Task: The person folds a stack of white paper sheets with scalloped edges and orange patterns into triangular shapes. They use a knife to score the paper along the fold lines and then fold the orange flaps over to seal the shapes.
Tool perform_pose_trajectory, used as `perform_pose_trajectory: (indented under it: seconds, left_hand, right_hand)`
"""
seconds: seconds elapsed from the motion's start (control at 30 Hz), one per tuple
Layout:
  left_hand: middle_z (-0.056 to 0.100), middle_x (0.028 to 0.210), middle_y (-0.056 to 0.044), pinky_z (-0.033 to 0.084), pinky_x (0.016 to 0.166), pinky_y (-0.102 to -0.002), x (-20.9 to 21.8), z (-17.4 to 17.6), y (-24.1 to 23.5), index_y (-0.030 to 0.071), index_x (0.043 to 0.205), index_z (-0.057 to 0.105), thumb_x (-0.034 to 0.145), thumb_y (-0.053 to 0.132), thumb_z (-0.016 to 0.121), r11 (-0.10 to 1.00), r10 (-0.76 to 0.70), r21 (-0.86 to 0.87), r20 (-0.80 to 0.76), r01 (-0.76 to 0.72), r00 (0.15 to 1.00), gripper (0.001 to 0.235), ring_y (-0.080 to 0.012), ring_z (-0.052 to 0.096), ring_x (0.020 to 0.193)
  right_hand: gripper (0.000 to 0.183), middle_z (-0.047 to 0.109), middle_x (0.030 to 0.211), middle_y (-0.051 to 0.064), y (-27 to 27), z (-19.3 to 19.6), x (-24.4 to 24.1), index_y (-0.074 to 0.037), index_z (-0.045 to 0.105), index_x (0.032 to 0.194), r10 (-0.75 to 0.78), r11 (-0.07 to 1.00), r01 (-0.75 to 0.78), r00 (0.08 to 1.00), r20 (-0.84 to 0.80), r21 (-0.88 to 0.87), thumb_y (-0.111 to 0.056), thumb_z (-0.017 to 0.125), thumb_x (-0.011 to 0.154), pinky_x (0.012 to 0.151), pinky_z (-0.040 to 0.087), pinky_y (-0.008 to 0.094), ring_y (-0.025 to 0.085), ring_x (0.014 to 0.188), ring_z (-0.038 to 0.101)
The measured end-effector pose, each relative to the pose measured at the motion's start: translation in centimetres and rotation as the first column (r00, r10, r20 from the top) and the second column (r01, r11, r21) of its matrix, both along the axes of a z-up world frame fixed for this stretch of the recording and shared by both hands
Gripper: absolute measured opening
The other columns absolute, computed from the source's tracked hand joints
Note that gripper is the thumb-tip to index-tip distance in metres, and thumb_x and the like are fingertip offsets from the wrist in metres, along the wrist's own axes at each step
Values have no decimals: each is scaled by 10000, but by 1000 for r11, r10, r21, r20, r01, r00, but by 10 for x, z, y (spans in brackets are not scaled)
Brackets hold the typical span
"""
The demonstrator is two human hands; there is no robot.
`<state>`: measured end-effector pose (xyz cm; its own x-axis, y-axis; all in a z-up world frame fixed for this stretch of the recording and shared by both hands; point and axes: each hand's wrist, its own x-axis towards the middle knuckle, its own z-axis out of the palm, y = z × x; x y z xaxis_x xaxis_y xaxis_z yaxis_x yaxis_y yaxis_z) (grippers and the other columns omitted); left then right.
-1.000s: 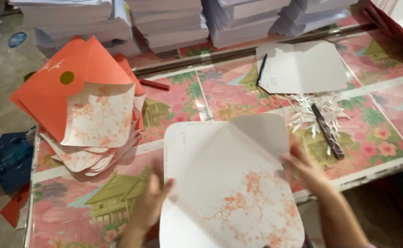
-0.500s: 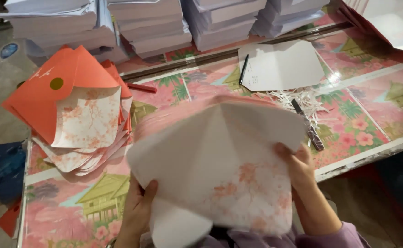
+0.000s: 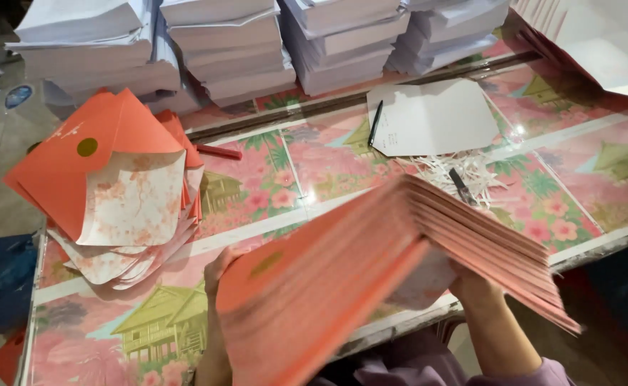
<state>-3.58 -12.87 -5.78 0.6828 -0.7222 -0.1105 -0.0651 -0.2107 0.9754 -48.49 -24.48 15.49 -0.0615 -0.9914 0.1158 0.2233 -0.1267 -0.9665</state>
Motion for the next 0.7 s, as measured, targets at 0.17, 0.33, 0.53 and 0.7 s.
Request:
perform_pose_trajectory:
  seconds: [0.17, 0.33, 0.53, 0.7]
  left_hand:
    - [502, 1035, -106, 427, 905, -407, 19, -37, -2, 154, 1170, 556, 920, 325, 513, 999, 36, 19, -148, -34, 988, 306, -279, 473, 972]
    - [536, 871, -61, 449, 836, -400, 26, -58, 4, 174, 1092, 614, 948, 414, 489, 997, 74, 55, -288, -60, 955, 306, -250, 501, 833]
    - [577, 675, -7, 476, 753, -391, 17, -92, 3, 199, 998, 683, 982, 520, 460, 992, 117, 94, -463, -82, 878, 391, -214, 534, 666]
    - [689, 940, -161, 441, 718, -451, -87, 313, -37, 147, 1051, 583, 683, 577, 648, 800, -490, 563, 416, 206, 767, 570, -385, 630, 883]
  right_hand:
    - [325, 647, 1032, 120, -10, -15, 2, -8, 625, 1059, 88, 996, -82, 979, -183, 41, -145, 682, 770, 826, 526, 426, 225, 950, 622]
    - [392, 674, 1072, 84, -17, -32, -9, -49, 646, 1086, 229, 972, -187, 874, -428, 139, -273, 667, 765, 846, 516, 386, 198, 1015, 621]
    - [471, 701, 1112, 48, -25, -48, -40, -90, 668, 1113, 361, 933, -252, 681, -638, 258, -402, 652, 760, 866, 507, 346, 172, 1080, 621]
    - [386, 507, 663, 39, 36, -19, 21, -47, 529, 680, 304, 866, -64, 855, -421, 496, -380, 722, 724, 534, 387, 327, 150, 620, 456]
